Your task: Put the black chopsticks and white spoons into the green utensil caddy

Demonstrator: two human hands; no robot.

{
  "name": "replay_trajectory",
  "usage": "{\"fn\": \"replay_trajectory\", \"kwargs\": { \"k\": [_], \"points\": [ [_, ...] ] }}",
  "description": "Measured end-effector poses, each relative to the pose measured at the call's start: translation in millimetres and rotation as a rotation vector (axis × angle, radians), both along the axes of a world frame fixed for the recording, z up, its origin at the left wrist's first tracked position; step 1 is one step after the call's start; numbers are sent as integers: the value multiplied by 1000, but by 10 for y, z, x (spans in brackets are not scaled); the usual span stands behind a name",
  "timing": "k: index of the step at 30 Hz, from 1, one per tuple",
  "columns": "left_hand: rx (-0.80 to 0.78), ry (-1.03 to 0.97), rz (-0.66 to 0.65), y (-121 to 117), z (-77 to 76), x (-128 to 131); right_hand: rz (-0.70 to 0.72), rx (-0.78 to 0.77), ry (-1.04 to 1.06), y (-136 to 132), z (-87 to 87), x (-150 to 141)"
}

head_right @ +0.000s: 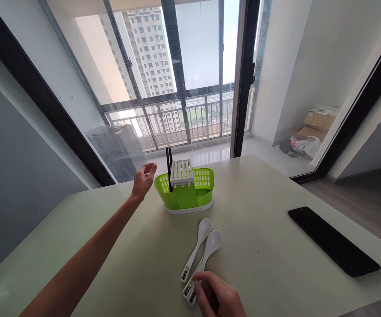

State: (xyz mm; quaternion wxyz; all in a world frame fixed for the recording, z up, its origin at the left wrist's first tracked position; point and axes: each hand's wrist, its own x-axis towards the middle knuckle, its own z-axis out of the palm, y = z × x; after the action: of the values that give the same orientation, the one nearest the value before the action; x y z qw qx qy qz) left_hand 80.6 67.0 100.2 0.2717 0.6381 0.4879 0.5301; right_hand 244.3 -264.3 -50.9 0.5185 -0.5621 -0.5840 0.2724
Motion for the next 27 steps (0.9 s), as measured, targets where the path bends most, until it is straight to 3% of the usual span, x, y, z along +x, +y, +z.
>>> {"fn": "replay_trajectory", "kwargs": {
  "k": [4,7,13,18,21,27],
  "points": [
    [-134,-193,152,-128,-211,-202,83,-25,-16,7,107,71],
    [-249,-227,146,-344,-428,-315,101,-44,-36,8,152,81],
    [-293,-67,-92,-1158,-838,-215,-26,-35,0,-14,133,-23],
    [-242,250,-361,-1681,-918,42,-15,-65,35,-21,143,-29],
    [-142,517,-459,-1744,-914,223,-13,-63,14,-18,166,-22],
    [-131,659,-541,-1532,-937,580,-40,-45,-40,-16,212,-12]
  ]
}}
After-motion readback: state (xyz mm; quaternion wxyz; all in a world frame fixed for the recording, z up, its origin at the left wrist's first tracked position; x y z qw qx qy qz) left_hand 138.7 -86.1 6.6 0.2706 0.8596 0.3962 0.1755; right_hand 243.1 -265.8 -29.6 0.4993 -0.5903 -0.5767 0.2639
